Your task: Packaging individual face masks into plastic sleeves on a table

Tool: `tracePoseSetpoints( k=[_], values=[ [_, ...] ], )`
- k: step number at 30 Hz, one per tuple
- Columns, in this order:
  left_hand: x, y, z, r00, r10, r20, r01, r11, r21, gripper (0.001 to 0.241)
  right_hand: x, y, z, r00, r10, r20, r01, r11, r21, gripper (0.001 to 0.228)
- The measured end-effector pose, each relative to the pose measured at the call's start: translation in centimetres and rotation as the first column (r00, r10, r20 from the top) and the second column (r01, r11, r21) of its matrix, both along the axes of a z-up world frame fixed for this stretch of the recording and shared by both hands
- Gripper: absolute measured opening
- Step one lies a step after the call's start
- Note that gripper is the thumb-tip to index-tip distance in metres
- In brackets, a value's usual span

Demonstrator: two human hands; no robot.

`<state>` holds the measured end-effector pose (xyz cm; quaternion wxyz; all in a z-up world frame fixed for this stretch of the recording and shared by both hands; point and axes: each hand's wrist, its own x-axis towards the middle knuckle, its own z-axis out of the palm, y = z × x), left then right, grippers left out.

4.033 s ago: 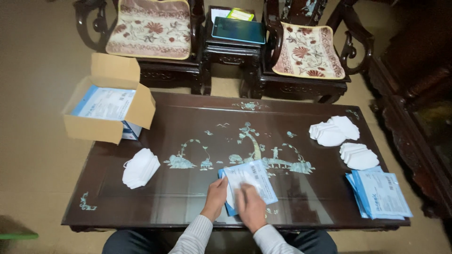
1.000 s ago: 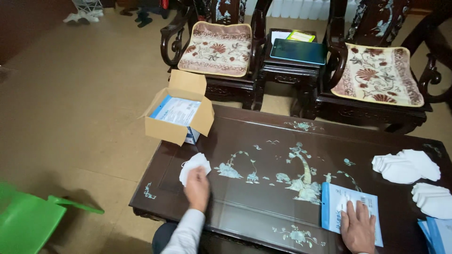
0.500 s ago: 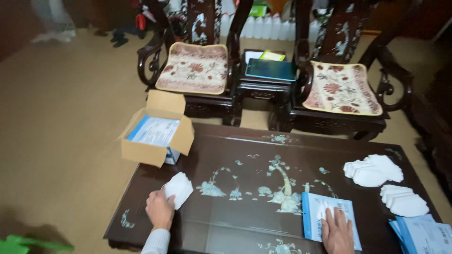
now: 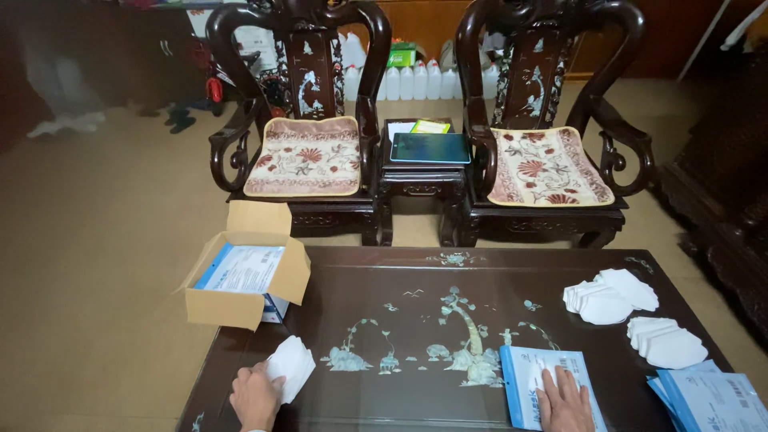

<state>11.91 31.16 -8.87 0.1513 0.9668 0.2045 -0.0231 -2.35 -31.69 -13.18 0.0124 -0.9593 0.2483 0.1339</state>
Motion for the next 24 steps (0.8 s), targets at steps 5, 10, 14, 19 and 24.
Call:
tracePoseSetpoints(
  k=[5, 10, 14, 19, 24],
  values=[
    [0.1, -0.2, -1.4, 0.994, 0.086, 0.061, -0.087, 0.996, 0.012, 0.08, 0.1, -0.3, -0.4, 1.0, 0.02, -0.007, -0.02, 1.0, 0.004, 0.066],
    [0.5, 0.3, -2.0, 0.997, 0.073, 0.018, -0.074, 0.997, 0.036, 0.066, 0.9, 0.6, 2.7, 0.981, 0.006, -0.195, 0.001, 0.999, 0.038, 0.072],
    [0.4, -0.2, -1.2, 0.991, 0.126, -0.044, -0.125, 0.992, 0.016, 0.037, 0.8, 1.1, 6.2, 0.96, 0.033, -0.278, 0.008, 0.989, 0.147, 0.069],
    [-0.6, -0.8, -1.4, 0.982, 0.139, 0.128, -0.141, 0.99, 0.001, 0.02, -0.5, 0.1, 0.4, 0.969, -0.046, 0.241, 0.031, 0.997, 0.065, 0.076],
    [-2.3, -4.4, 2.3, 0.792, 0.251, 0.556, -0.006, 0.915, -0.404, 0.012, 0.5, 3.0, 0.9, 0.75, -0.174, 0.638, 0.122, 0.985, 0.125, 0.103]
  ],
)
